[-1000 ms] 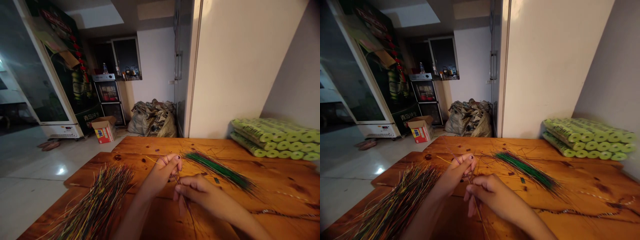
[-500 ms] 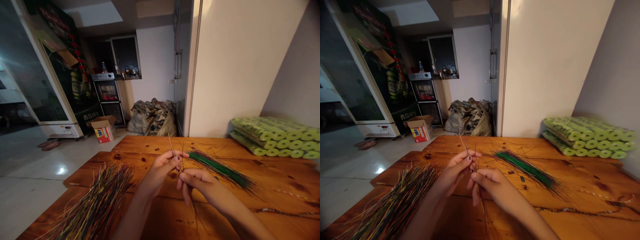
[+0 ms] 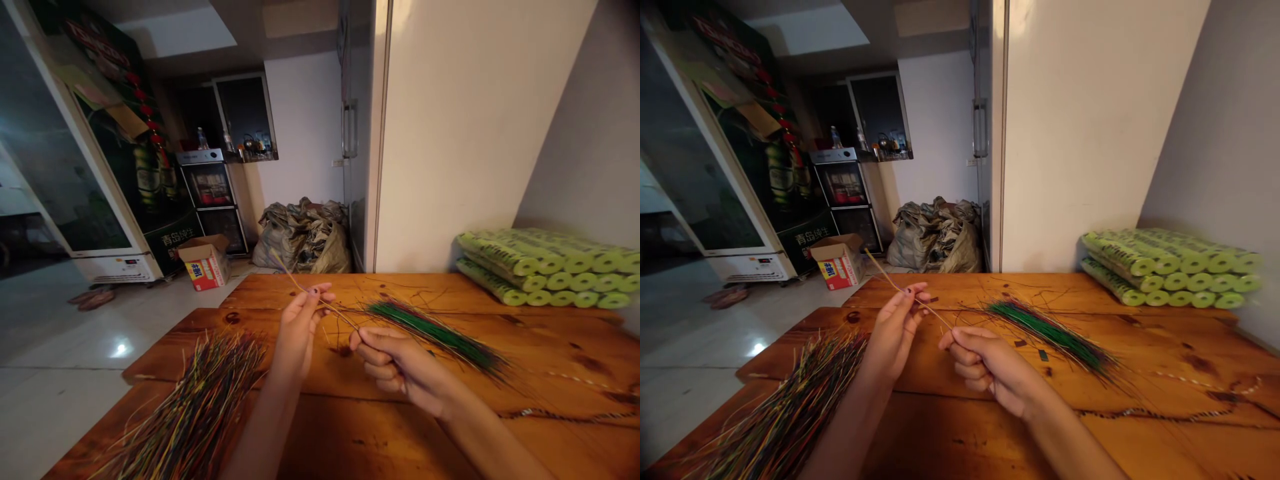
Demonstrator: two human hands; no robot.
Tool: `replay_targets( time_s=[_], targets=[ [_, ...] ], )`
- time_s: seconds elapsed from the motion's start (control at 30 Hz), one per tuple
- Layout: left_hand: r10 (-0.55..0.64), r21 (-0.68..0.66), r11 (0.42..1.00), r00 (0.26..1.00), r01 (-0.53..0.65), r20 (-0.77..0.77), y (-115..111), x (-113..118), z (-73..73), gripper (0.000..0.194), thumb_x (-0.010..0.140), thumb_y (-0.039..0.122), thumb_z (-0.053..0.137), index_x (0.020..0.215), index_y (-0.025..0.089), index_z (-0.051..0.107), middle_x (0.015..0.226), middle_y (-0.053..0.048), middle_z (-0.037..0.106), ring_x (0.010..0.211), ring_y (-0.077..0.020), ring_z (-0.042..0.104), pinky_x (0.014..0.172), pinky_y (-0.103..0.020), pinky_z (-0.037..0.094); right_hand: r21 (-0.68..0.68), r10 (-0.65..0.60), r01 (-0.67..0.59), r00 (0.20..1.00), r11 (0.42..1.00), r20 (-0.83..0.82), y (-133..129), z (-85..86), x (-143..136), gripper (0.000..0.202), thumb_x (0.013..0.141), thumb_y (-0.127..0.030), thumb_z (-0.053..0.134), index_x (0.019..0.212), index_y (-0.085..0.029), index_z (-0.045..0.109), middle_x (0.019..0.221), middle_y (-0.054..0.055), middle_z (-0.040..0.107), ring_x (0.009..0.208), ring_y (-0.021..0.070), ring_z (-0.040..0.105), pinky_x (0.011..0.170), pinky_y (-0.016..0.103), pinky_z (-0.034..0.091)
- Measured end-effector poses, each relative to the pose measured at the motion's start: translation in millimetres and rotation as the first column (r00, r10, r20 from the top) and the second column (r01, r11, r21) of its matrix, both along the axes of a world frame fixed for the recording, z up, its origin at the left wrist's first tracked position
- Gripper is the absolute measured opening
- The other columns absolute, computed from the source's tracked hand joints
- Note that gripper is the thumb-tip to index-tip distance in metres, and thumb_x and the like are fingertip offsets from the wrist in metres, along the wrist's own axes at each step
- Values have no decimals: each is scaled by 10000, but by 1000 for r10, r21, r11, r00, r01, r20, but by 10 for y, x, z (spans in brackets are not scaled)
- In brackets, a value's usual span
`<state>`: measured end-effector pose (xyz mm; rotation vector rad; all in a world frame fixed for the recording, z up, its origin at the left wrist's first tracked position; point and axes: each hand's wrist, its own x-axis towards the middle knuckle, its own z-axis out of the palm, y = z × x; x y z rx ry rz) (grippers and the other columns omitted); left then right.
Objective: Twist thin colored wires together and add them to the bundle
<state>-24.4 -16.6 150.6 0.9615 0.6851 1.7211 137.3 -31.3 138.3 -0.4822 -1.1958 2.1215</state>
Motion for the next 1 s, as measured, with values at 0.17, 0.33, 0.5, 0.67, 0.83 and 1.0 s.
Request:
replay_targets(
  time_s=[0.17, 0.33, 0.5, 0.67, 0.83, 1.0],
  targets=[
    [-45, -43, 998, 998, 43, -35, -7, 16, -6, 211, 682, 309, 653, 819, 150, 675, 741, -37, 680, 700, -119, 625, 656, -216, 480, -141, -68, 57, 995, 988, -71, 72, -40, -15, 219, 833, -274, 536, 903, -81, 613, 519, -72, 370, 381, 3, 300, 314, 89, 222],
    [161, -3, 987, 987, -161, 15, 28, 16, -21, 195, 685, 300, 648, 808, 151, 668, 777, -37, 689, 718, -125, 644, 651, -213, 499, -302, -388, 337, 913, 892, -126, 131, -56, -98, 231, 838, -291, 510, 946, -111, 608, 890, 60, 640, 693, 121, 613, 664, 260, 520],
    [221, -3, 975, 975, -221, 22, 41, 21, -59, 203, 689, 300, 644, 821, 148, 665, 828, -51, 692, 753, -135, 651, 663, -219, 510, -461, -484, 385, 868, 799, -114, 184, -91, -107, 261, 835, -308, 499, 1020, -147, 587, 967, 56, 661, 826, 176, 629, 801, 354, 490],
    [334, 42, 940, 937, -340, 107, 22, -1, -21, 197, 688, 299, 649, 817, 150, 665, 803, -42, 692, 750, -124, 652, 667, -199, 512, -510, -519, 411, 851, 756, -84, 229, -176, -125, 212, 822, -260, 519, 991, -155, 592, 925, 35, 681, 803, 164, 640, 797, 333, 490],
    [326, 26, 943, 939, -331, 107, -4, 12, 1, 185, 693, 297, 647, 811, 156, 666, 805, -38, 694, 749, -117, 654, 650, -179, 516, -538, -568, 403, 804, 740, -178, 257, -230, -155, 190, 844, -212, 480, 971, -126, 591, 908, 63, 685, 848, 169, 640, 834, 320, 481],
    [299, 38, 953, 953, -301, 51, -14, 35, -9, 177, 696, 286, 645, 806, 150, 666, 778, -41, 696, 746, -123, 657, 661, -188, 525, -555, -605, 416, 768, 720, -210, 284, -197, -126, 239, 869, -203, 428, 1044, -111, 562, 958, 84, 674, 888, 180, 633, 818, 316, 498]
  ],
)
